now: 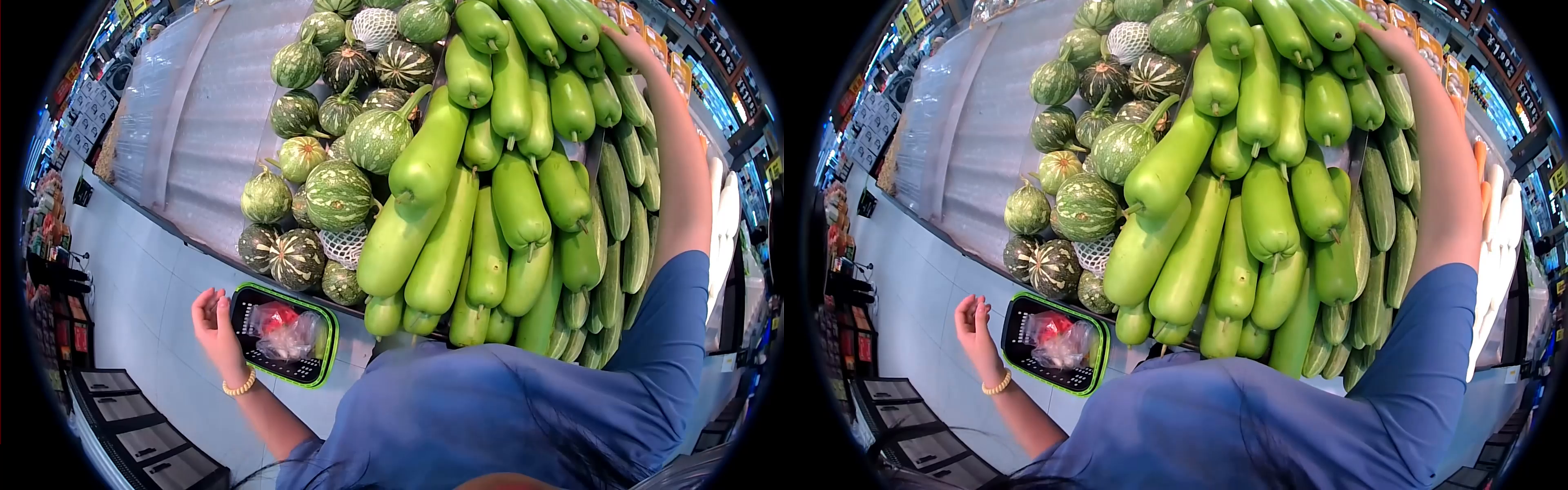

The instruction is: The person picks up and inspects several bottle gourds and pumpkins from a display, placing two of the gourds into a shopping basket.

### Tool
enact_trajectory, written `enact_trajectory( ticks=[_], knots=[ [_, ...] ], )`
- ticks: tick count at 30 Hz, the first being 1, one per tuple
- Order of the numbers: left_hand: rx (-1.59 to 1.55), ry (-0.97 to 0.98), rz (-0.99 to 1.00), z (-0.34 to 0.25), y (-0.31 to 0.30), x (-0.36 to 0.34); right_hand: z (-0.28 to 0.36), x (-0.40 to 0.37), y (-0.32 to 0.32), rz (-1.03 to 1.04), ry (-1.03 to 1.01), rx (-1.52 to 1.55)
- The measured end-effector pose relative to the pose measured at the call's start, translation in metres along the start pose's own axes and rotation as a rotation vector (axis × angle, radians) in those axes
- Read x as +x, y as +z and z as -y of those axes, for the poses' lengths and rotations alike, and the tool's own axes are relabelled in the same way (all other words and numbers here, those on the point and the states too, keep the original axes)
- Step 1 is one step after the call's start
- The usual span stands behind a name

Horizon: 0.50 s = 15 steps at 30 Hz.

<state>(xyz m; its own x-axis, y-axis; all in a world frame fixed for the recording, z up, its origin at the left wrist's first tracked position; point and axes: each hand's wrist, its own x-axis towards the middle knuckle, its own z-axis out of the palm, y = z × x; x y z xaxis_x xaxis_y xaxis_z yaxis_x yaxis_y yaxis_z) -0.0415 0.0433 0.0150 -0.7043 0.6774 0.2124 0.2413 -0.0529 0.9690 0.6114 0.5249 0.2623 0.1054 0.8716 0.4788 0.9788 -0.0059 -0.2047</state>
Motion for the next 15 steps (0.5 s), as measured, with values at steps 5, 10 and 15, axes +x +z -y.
enact_trajectory(
  ticks=[5, 10, 15],
  knots=[
    [-0.062, 0.124, 0.157, -0.025, 0.052, -0.005, 0.037, -0.061, -0.026, -0.418, -0.229, 0.070],
    [0.362, 0.901, 0.446, -0.094, 0.155, -0.012, 0.145, -0.206, -0.020, -0.493, -1.032, 0.149],
    [0.608, 1.041, 0.413, -0.106, 0.236, -0.014, 0.197, -0.291, 0.023, -0.126, -1.068, 0.025]
  ],
)
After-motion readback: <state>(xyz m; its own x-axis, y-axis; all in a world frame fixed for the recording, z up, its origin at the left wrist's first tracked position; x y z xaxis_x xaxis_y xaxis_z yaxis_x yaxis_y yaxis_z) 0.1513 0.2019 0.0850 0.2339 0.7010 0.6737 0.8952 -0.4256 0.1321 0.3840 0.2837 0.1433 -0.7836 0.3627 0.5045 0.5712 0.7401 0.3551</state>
